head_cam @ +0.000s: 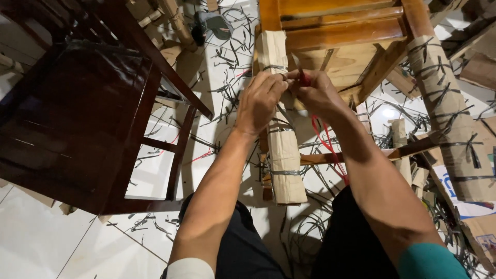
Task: The person wraps a chair leg with a light-colored material and secures it by tying black wire around the wrapped section. They use a red-handled tool to twist and tighten the wire, repeating the process along the leg.
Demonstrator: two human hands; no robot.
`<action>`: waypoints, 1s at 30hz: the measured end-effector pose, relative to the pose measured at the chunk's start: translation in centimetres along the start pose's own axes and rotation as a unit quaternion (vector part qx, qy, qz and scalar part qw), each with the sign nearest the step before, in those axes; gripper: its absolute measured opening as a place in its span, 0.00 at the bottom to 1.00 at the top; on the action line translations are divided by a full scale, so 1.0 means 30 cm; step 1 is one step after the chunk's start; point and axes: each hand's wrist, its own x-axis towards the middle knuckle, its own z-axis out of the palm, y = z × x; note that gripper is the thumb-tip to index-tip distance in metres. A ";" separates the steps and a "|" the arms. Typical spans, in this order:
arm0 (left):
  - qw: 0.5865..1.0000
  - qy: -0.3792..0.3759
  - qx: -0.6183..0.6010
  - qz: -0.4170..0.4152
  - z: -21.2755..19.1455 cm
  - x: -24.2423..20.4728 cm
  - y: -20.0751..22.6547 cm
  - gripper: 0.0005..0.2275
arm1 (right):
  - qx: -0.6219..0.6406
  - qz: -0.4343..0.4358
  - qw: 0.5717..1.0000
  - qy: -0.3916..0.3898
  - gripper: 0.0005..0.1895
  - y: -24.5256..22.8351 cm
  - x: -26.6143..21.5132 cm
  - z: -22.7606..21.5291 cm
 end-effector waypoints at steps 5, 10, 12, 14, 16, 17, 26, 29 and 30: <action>0.999 -0.010 -0.019 -0.050 0.034 -0.033 -0.018 0.04 | 0.009 -0.016 0.999 0.037 0.08 0.054 0.012 0.005; 0.990 0.008 -0.057 -0.132 -0.007 -0.048 0.010 0.03 | -0.068 -0.063 0.992 0.083 0.06 0.087 0.013 -0.006; 0.985 -0.004 -0.027 -0.172 -0.039 -0.060 0.045 0.04 | -0.177 -0.090 0.972 0.129 0.08 0.128 0.007 -0.006; 0.972 0.025 -0.069 -0.222 -0.034 -0.045 0.049 0.07 | -0.204 -0.088 0.965 0.136 0.07 0.201 0.014 -0.021; 0.955 0.050 -0.111 -0.272 -0.024 -0.064 0.075 0.13 | -0.230 -0.083 0.959 0.143 0.06 0.249 0.001 -0.018; 0.934 0.046 -0.111 -0.337 -0.013 -0.080 0.090 0.11 | -0.241 -0.074 0.959 0.133 0.07 0.255 -0.003 -0.011; 0.804 0.039 -0.126 -0.580 -0.023 -0.061 0.150 0.10 | -0.114 -0.039 0.980 0.158 0.07 0.099 -0.045 0.024; 0.766 0.046 -0.184 -0.615 -0.068 -0.022 0.131 0.09 | -0.070 -0.073 0.989 0.105 0.05 0.019 -0.028 0.074; 0.745 0.043 -0.203 -0.634 -0.087 -0.017 0.126 0.09 | -0.061 -0.095 0.991 0.066 0.04 0.007 -0.025 0.094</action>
